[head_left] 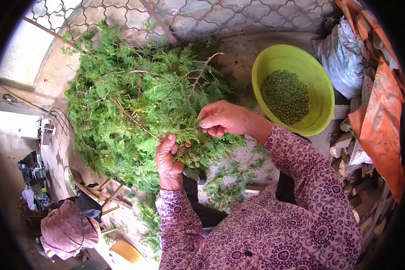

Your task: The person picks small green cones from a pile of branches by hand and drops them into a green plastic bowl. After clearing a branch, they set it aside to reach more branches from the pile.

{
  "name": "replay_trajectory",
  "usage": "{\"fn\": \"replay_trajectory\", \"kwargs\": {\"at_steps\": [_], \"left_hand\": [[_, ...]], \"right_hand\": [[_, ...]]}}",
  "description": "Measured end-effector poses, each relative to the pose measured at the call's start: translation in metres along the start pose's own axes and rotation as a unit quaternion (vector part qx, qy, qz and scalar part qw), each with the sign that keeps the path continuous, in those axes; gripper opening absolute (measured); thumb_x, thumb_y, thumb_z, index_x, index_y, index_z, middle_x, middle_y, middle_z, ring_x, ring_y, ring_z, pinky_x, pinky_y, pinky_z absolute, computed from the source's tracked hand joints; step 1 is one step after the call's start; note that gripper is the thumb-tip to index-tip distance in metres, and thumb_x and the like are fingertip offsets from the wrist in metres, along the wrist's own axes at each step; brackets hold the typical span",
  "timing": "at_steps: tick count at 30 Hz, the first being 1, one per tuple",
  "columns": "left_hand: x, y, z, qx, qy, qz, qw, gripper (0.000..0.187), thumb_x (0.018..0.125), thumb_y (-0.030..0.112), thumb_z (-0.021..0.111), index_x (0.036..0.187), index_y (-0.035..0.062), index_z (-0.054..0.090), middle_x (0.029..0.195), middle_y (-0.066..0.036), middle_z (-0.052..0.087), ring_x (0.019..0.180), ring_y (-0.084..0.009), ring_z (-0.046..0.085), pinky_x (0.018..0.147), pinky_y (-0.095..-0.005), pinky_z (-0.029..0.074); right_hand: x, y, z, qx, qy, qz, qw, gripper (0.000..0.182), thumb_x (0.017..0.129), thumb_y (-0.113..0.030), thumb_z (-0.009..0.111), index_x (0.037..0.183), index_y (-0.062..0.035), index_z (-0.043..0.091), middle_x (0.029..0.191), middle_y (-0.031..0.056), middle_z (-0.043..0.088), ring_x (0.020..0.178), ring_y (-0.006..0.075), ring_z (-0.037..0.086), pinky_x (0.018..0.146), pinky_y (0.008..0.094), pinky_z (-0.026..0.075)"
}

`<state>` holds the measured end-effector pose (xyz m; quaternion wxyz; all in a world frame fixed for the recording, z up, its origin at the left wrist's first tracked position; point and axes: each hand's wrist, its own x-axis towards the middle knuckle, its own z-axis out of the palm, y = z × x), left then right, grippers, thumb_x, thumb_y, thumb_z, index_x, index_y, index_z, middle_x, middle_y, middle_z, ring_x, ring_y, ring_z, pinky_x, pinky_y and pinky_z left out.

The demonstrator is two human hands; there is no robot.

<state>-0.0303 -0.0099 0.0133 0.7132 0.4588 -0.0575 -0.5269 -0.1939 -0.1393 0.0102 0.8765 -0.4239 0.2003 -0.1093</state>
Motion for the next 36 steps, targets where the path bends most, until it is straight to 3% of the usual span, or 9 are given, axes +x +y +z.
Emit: {"fn": "replay_trajectory", "kwargs": {"at_steps": [4, 6, 12, 13, 14, 16, 23, 26, 36], "left_hand": [[0.000, -0.004, -0.001, 0.014, 0.012, 0.002, 1.000, 0.017, 0.069, 0.007, 0.069, 0.074, 0.0115, 0.053, 0.055, 0.008, 0.040, 0.046, -0.0045, 0.032, 0.046, -0.0212, 0.034], [0.000, -0.010, 0.000, 0.041, -0.003, 0.011, 0.999, 0.017, 0.068, 0.006, 0.069, 0.075, 0.0113, 0.054, 0.057, 0.007, 0.043, 0.047, -0.0044, 0.033, 0.045, -0.0201, 0.031], [-0.006, -0.006, 0.005, 0.079, 0.003, 0.043, 0.996, 0.022, 0.069, 0.006, 0.069, 0.083, 0.0104, 0.053, 0.060, 0.005, 0.049, 0.047, -0.0033, 0.037, 0.046, -0.0201, 0.035], [-0.007, -0.003, 0.009, 0.046, 0.024, 0.052, 0.997, 0.021, 0.071, 0.005, 0.068, 0.082, 0.0108, 0.051, 0.058, 0.006, 0.045, 0.045, -0.0035, 0.033, 0.050, -0.0244, 0.044], [-0.006, -0.001, 0.009, 0.043, 0.025, 0.055, 0.997, 0.021, 0.071, 0.005, 0.068, 0.082, 0.0108, 0.051, 0.058, 0.006, 0.045, 0.045, -0.0035, 0.033, 0.050, -0.0244, 0.044], [-0.007, 0.002, 0.008, 0.012, 0.044, 0.025, 0.999, 0.021, 0.071, 0.004, 0.067, 0.080, 0.0117, 0.050, 0.058, 0.006, 0.041, 0.045, -0.0043, 0.029, 0.054, -0.0291, 0.049], [0.010, 0.000, -0.011, -0.029, 0.036, 0.020, 0.999, 0.018, 0.074, 0.008, 0.065, 0.067, 0.0133, 0.049, 0.046, 0.006, 0.031, 0.046, -0.0102, 0.034, 0.057, -0.0342, 0.045], [0.008, 0.000, -0.006, -0.024, 0.032, 0.010, 0.999, 0.018, 0.074, 0.009, 0.066, 0.067, 0.0133, 0.050, 0.046, 0.006, 0.032, 0.049, -0.0125, 0.039, 0.058, -0.0349, 0.046], [0.007, -0.006, -0.004, 0.021, 0.011, 0.018, 1.000, 0.014, 0.072, 0.009, 0.066, 0.078, 0.0095, 0.053, 0.059, 0.002, 0.047, 0.053, -0.0117, 0.047, 0.057, -0.0358, 0.050]], "right_hand": [[0.001, 0.000, 0.005, -0.162, 0.101, -0.036, 0.981, 0.010, 0.075, -0.009, 0.060, 0.080, -0.0017, 0.055, 0.069, 0.0040, 0.059, 0.053, 0.0099, 0.052, 0.045, 0.0235, 0.040], [0.010, 0.013, -0.001, -0.463, 0.226, -0.278, 0.810, 0.014, 0.069, -0.008, 0.059, 0.078, 0.0003, 0.053, 0.065, 0.0099, 0.057, 0.052, 0.0144, 0.053, 0.047, 0.0286, 0.042], [0.016, 0.013, -0.025, -0.541, 0.333, -0.307, 0.709, 0.016, 0.066, -0.006, 0.059, 0.077, 0.0013, 0.051, 0.063, 0.0137, 0.055, 0.052, 0.0177, 0.053, 0.050, 0.0303, 0.043], [0.014, 0.009, -0.029, -0.472, 0.324, -0.289, 0.767, 0.013, 0.068, -0.005, 0.058, 0.075, 0.0015, 0.050, 0.063, 0.0112, 0.055, 0.053, 0.0166, 0.053, 0.048, 0.0282, 0.042], [0.006, -0.008, -0.025, -0.242, 0.256, -0.090, 0.932, 0.009, 0.071, -0.005, 0.056, 0.077, 0.0002, 0.051, 0.067, 0.0088, 0.056, 0.054, 0.0148, 0.053, 0.046, 0.0248, 0.040], [0.007, -0.003, -0.035, 0.077, 0.087, -0.080, 0.990, 0.008, 0.075, -0.005, 0.052, 0.082, -0.0015, 0.051, 0.073, 0.0087, 0.057, 0.057, 0.0125, 0.053, 0.044, 0.0216, 0.039], [0.006, 0.002, -0.012, 0.117, -0.063, 0.015, 0.991, 0.007, 0.081, -0.010, 0.053, 0.083, -0.0033, 0.052, 0.079, 0.0098, 0.057, 0.063, 0.0122, 0.054, 0.046, 0.0216, 0.039], [0.003, 0.008, -0.001, 0.097, -0.046, 0.091, 0.990, 0.010, 0.083, -0.014, 0.054, 0.083, -0.0041, 0.053, 0.079, 0.0084, 0.057, 0.063, 0.0121, 0.054, 0.046, 0.0204, 0.038], [0.007, 0.004, 0.002, 0.161, -0.013, 0.008, 0.987, 0.009, 0.079, -0.011, 0.060, 0.077, -0.0047, 0.055, 0.073, 0.0041, 0.056, 0.060, 0.0105, 0.053, 0.045, 0.0191, 0.035]]}}
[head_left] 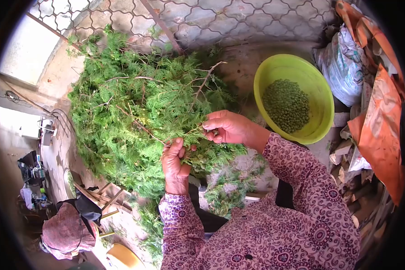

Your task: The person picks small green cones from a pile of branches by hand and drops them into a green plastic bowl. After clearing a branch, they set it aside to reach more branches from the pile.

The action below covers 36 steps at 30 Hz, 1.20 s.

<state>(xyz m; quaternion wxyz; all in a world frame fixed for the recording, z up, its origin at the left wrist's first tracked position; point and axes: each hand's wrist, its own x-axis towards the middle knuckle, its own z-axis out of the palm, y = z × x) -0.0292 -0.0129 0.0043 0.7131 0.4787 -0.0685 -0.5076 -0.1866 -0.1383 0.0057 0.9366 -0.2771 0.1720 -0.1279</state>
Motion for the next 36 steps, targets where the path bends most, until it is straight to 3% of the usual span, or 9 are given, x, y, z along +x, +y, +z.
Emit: {"fn": "replay_trajectory", "kwargs": {"at_steps": [8, 10, 11, 13, 18, 22, 29, 33, 36], "left_hand": [[-0.012, 0.001, 0.024, 0.012, 0.040, -0.011, 0.999, 0.019, 0.071, 0.006, 0.068, 0.080, 0.0116, 0.052, 0.062, 0.006, 0.046, 0.050, -0.0047, 0.036, 0.055, -0.0288, 0.049], [-0.011, -0.006, 0.022, 0.014, 0.032, -0.013, 0.999, 0.018, 0.071, 0.005, 0.067, 0.079, 0.0112, 0.052, 0.062, 0.005, 0.047, 0.050, -0.0048, 0.037, 0.053, -0.0266, 0.047], [-0.010, -0.011, 0.019, 0.046, 0.009, -0.019, 0.999, 0.017, 0.070, 0.005, 0.067, 0.078, 0.0105, 0.053, 0.061, 0.005, 0.048, 0.049, -0.0049, 0.036, 0.051, -0.0237, 0.043], [-0.010, -0.021, 0.021, 0.084, 0.010, -0.026, 0.996, 0.017, 0.069, 0.003, 0.068, 0.076, 0.0091, 0.054, 0.057, 0.005, 0.047, 0.046, -0.0048, 0.035, 0.044, -0.0186, 0.029], [-0.010, -0.011, 0.019, 0.065, 0.005, -0.002, 0.998, 0.017, 0.070, 0.006, 0.069, 0.074, 0.0093, 0.053, 0.056, 0.005, 0.047, 0.046, -0.0050, 0.034, 0.047, -0.0203, 0.036], [-0.004, -0.004, 0.007, 0.046, 0.025, -0.005, 0.999, 0.016, 0.073, 0.014, 0.069, 0.079, 0.0106, 0.054, 0.060, 0.004, 0.045, 0.049, -0.0075, 0.036, 0.054, -0.0254, 0.040], [0.006, -0.002, 0.006, -0.077, -0.036, -0.026, 0.996, 0.013, 0.081, 0.018, 0.059, 0.089, 0.0090, 0.054, 0.079, 0.001, 0.051, 0.071, -0.0132, 0.042, 0.073, -0.0324, 0.035], [0.002, 0.003, 0.022, -0.102, -0.015, -0.067, 0.992, 0.012, 0.082, 0.015, 0.057, 0.090, 0.0072, 0.053, 0.077, -0.001, 0.051, 0.071, -0.0170, 0.042, 0.071, -0.0366, 0.037], [0.009, -0.004, 0.019, -0.091, -0.038, -0.053, 0.994, 0.013, 0.080, 0.019, 0.059, 0.090, 0.0114, 0.054, 0.078, 0.001, 0.053, 0.069, -0.0178, 0.043, 0.083, -0.0412, 0.033]], "right_hand": [[-0.004, -0.002, 0.001, -0.105, 0.044, -0.024, 0.993, 0.006, 0.074, -0.006, 0.058, 0.071, -0.0020, 0.056, 0.059, 0.0036, 0.054, 0.048, 0.0121, 0.048, 0.041, 0.0243, 0.033], [-0.006, -0.003, -0.001, -0.434, 0.152, -0.121, 0.880, 0.015, 0.069, -0.011, 0.059, 0.064, 0.0002, 0.052, 0.052, 0.0074, 0.050, 0.045, 0.0144, 0.046, 0.041, 0.0291, 0.033], [-0.002, -0.002, -0.007, -0.658, 0.185, -0.257, 0.683, 0.019, 0.063, -0.013, 0.058, 0.060, 0.0022, 0.046, 0.050, 0.0159, 0.046, 0.044, 0.0235, 0.049, 0.043, 0.0349, 0.035], [-0.002, 0.003, -0.012, -0.670, 0.210, -0.292, 0.649, 0.018, 0.062, -0.011, 0.057, 0.060, 0.0022, 0.045, 0.053, 0.0188, 0.045, 0.046, 0.0287, 0.049, 0.044, 0.0373, 0.036], [-0.009, -0.016, -0.033, -0.714, 0.342, -0.368, 0.487, 0.012, 0.063, -0.010, 0.055, 0.061, -0.0002, 0.048, 0.056, 0.0180, 0.050, 0.055, 0.0362, 0.052, 0.050, 0.0403, 0.040], [-0.051, -0.065, -0.040, -0.663, 0.419, -0.353, 0.510, 0.012, 0.070, -0.012, 0.051, 0.065, -0.0012, 0.053, 0.068, 0.0182, 0.056, 0.066, 0.0361, 0.054, 0.060, 0.0435, 0.043], [-0.104, -0.078, -0.129, -0.793, 0.547, -0.173, 0.205, 0.017, 0.069, -0.012, 0.052, 0.080, -0.0057, 0.063, 0.072, 0.0169, 0.059, 0.068, 0.0377, 0.055, 0.068, 0.0408, 0.047], [-0.093, -0.084, -0.110, -0.778, 0.504, -0.104, 0.361, 0.015, 0.070, -0.011, 0.051, 0.076, -0.0048, 0.062, 0.071, 0.0150, 0.060, 0.067, 0.0357, 0.057, 0.066, 0.0394, 0.047], [-0.075, -0.065, -0.069, -0.703, 0.329, -0.236, 0.585, 0.012, 0.070, -0.012, 0.056, 0.076, -0.0022, 0.062, 0.070, 0.0105, 0.060, 0.065, 0.0233, 0.058, 0.061, 0.0310, 0.045]]}}
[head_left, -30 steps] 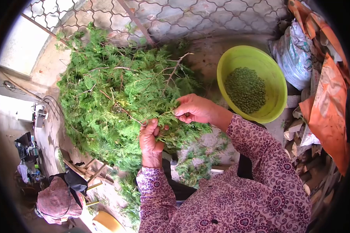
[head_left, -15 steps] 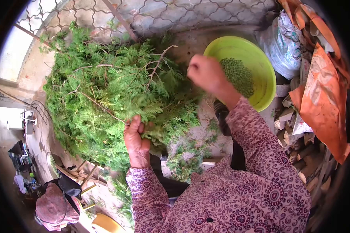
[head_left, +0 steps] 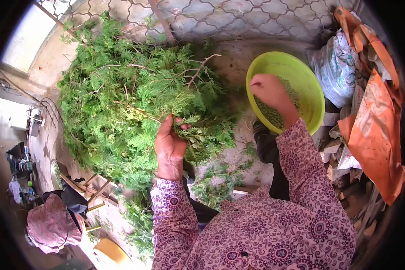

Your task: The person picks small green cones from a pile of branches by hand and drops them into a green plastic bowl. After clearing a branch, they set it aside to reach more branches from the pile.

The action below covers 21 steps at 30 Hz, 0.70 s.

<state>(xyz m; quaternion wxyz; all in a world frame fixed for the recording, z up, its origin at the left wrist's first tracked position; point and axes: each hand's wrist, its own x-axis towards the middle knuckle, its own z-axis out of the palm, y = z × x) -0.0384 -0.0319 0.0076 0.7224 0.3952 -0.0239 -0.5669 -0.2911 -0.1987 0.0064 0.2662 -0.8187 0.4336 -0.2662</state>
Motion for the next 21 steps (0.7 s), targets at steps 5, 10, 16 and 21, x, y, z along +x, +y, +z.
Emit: {"fn": "replay_trajectory", "kwargs": {"at_steps": [5, 10, 16, 21], "left_hand": [[0.005, -0.003, 0.008, -0.018, 0.018, -0.004, 1.000, 0.012, 0.082, 0.015, 0.056, 0.090, 0.0066, 0.055, 0.079, -0.003, 0.053, 0.072, -0.0173, 0.042, 0.071, -0.0343, 0.038], [0.006, -0.007, 0.012, -0.018, 0.006, -0.004, 1.000, 0.013, 0.081, 0.017, 0.057, 0.091, 0.0079, 0.056, 0.081, -0.003, 0.053, 0.074, -0.0168, 0.043, 0.071, -0.0336, 0.038], [0.004, -0.007, 0.016, -0.022, -0.036, -0.004, 0.999, 0.014, 0.080, 0.017, 0.059, 0.090, 0.0090, 0.056, 0.086, -0.002, 0.056, 0.078, -0.0163, 0.047, 0.075, -0.0348, 0.039], [0.000, -0.012, 0.018, 0.043, -0.055, 0.035, 0.997, 0.023, 0.074, 0.004, 0.065, 0.093, 0.0045, 0.053, 0.085, -0.005, 0.060, 0.077, -0.0169, 0.053, 0.074, -0.0307, 0.042]], "right_hand": [[-0.007, -0.060, 0.026, 0.177, -0.218, -0.025, 0.959, 0.018, 0.073, -0.016, 0.063, 0.083, -0.0023, 0.062, 0.071, 0.0035, 0.060, 0.066, 0.0086, 0.054, 0.061, 0.0238, 0.044], [-0.011, -0.079, 0.049, 0.234, -0.254, -0.052, 0.937, 0.022, 0.075, -0.019, 0.065, 0.087, -0.0015, 0.060, 0.072, 0.0023, 0.060, 0.066, 0.0062, 0.052, 0.061, 0.0228, 0.043], [-0.017, -0.090, 0.059, 0.247, -0.296, -0.047, 0.922, 0.017, 0.073, -0.013, 0.066, 0.082, 0.0008, 0.059, 0.065, 0.0007, 0.056, 0.060, 0.0028, 0.047, 0.054, 0.0206, 0.039], [-0.019, -0.090, 0.054, 0.235, -0.251, -0.043, 0.938, 0.016, 0.073, -0.014, 0.064, 0.077, 0.0004, 0.059, 0.060, 0.0006, 0.055, 0.056, 0.0031, 0.045, 0.050, 0.0215, 0.038]]}}
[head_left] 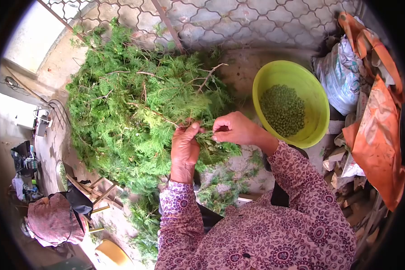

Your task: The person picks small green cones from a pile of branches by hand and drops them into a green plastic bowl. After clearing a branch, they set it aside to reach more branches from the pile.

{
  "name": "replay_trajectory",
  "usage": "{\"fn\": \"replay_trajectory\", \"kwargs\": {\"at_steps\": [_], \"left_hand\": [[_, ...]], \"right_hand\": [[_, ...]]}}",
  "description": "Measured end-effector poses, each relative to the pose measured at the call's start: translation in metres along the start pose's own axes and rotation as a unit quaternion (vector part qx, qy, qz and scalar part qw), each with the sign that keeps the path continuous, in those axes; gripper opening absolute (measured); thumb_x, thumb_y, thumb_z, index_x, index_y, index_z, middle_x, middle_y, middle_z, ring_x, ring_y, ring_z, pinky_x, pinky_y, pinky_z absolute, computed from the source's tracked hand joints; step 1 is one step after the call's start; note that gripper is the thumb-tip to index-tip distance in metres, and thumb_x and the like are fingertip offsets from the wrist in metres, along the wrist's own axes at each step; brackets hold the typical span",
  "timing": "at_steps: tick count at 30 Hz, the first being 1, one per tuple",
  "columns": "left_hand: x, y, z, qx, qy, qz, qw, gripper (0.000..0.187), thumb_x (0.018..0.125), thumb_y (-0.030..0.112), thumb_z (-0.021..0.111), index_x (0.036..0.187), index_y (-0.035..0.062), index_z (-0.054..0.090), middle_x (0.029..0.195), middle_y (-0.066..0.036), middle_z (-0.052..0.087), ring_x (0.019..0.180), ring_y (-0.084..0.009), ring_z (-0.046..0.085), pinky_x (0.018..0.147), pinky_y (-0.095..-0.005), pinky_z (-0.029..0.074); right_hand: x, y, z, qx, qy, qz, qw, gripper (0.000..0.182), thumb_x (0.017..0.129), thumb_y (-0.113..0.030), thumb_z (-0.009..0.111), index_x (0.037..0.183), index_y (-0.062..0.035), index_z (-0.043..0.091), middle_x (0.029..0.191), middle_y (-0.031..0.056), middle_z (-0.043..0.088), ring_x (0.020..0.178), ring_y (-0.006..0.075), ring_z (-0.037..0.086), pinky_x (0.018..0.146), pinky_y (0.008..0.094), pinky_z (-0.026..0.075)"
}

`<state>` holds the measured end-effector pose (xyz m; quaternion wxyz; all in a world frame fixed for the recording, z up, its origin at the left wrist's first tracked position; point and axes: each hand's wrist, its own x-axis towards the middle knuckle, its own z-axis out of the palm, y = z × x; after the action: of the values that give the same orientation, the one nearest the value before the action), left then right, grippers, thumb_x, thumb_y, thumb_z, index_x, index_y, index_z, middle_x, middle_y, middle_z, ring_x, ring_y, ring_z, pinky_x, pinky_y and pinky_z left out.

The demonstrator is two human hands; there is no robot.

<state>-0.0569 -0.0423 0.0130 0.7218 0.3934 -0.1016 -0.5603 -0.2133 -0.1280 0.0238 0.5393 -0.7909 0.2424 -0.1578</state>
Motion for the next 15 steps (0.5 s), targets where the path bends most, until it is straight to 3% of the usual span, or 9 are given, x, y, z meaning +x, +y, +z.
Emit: {"fn": "replay_trajectory", "kwargs": {"at_steps": [3, 7, 15], "left_hand": [[0.000, -0.001, -0.003, 0.031, -0.007, 0.001, 0.999, 0.029, 0.071, -0.002, 0.066, 0.096, 0.0026, 0.051, 0.081, -0.007, 0.059, 0.067, -0.0175, 0.055, 0.068, -0.0292, 0.044], [0.002, -0.002, -0.010, 0.065, 0.000, 0.049, 0.997, 0.027, 0.072, -0.002, 0.065, 0.095, 0.0030, 0.052, 0.078, -0.005, 0.058, 0.065, -0.0164, 0.055, 0.064, -0.0311, 0.047], [-0.001, -0.002, -0.001, 0.036, -0.028, -0.007, 0.999, 0.018, 0.074, 0.000, 0.064, 0.089, 0.0041, 0.054, 0.078, -0.006, 0.060, 0.063, -0.0157, 0.054, 0.060, -0.0324, 0.047]], "right_hand": [[-0.001, 0.002, -0.001, -0.082, 0.016, -0.053, 0.995, 0.016, 0.072, -0.015, 0.063, 0.076, 0.0001, 0.059, 0.059, 0.0004, 0.054, 0.055, 0.0034, 0.045, 0.049, 0.0223, 0.037], [-0.006, -0.007, -0.008, 0.022, -0.049, -0.040, 0.998, 0.014, 0.072, -0.013, 0.061, 0.072, 0.0004, 0.059, 0.059, 0.0002, 0.055, 0.054, 0.0038, 0.045, 0.049, 0.0225, 0.036], [-0.021, -0.017, -0.025, 0.138, -0.179, 0.026, 0.974, 0.011, 0.070, -0.009, 0.059, 0.071, 0.0011, 0.061, 0.060, 0.0010, 0.056, 0.055, 0.0046, 0.048, 0.049, 0.0216, 0.038]]}}
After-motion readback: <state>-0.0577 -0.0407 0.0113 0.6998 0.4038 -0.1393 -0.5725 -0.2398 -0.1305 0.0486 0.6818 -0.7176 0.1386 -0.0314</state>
